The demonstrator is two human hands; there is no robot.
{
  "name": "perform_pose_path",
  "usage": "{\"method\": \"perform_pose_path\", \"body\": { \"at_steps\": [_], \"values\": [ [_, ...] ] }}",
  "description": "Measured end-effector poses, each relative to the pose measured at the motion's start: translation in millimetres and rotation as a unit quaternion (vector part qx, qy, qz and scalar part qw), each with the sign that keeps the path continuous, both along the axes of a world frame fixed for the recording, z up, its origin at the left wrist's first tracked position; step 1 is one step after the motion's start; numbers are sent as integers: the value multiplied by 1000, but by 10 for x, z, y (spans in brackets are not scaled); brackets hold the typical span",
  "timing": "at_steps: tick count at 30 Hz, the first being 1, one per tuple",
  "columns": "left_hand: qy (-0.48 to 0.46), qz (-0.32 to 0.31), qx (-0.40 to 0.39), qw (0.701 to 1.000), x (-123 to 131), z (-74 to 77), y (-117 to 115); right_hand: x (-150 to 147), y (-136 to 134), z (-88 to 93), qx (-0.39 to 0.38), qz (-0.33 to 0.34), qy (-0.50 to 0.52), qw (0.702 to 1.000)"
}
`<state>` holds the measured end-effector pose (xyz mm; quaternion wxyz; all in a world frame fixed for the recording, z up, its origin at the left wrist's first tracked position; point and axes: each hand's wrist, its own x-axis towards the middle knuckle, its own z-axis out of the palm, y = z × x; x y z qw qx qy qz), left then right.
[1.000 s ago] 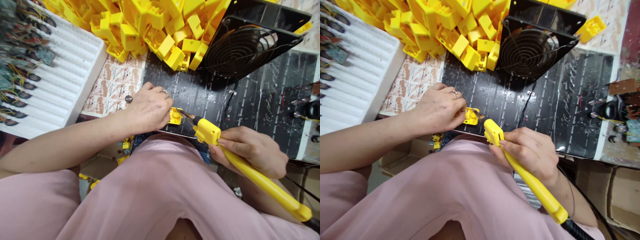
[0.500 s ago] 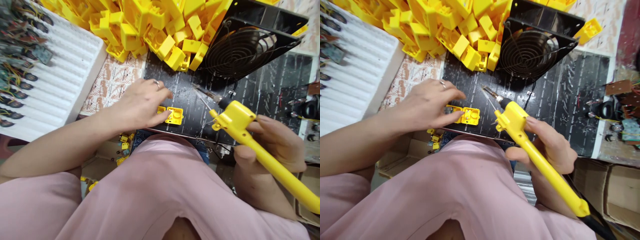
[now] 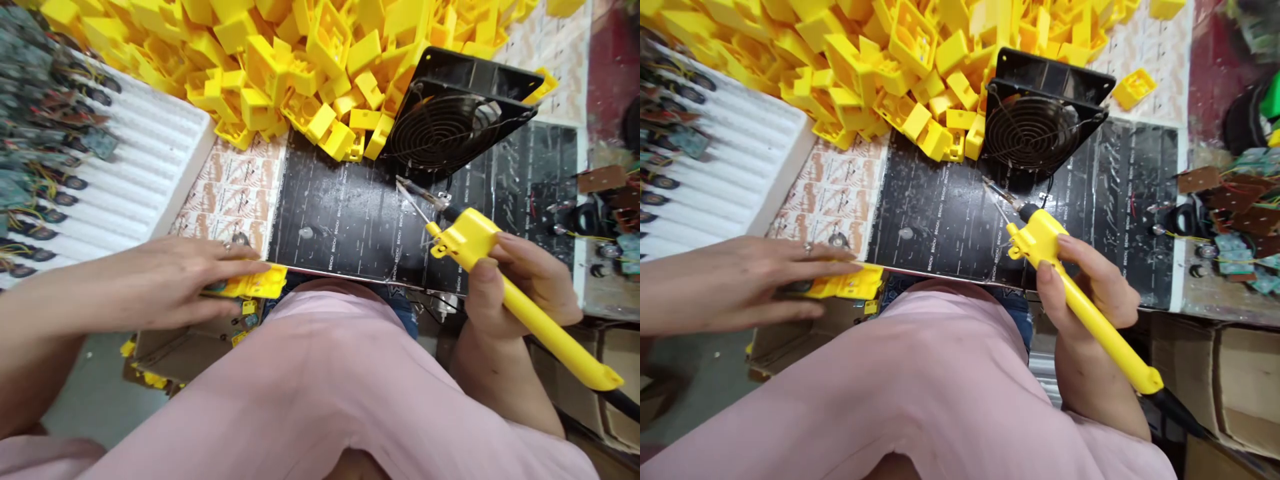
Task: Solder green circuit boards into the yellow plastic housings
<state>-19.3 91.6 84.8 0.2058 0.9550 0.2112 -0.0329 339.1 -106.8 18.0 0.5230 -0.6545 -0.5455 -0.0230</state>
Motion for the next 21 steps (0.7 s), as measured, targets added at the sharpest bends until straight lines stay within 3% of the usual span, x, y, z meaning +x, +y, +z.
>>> {"method": "perform_pose_path", "body": {
  "at_steps": [3, 8, 13, 17, 21],
  "values": [
    [-8, 34, 3, 999, 433, -100, 266, -45, 62, 10, 36, -34, 17, 999],
    [-18, 106, 42, 993, 1319, -477, 666, -179, 305, 52, 124, -89, 22, 988],
    [18, 150, 60, 987, 1950, -838, 735, -92, 365, 55, 146, -135, -7, 980],
    [6, 132, 77, 988, 2009, -936, 715, 26, 310, 10, 151, -146, -15, 978],
    [78, 74, 126, 986, 1571, -820, 742, 117, 247, -57, 144, -154, -21, 977]
  ]
}}
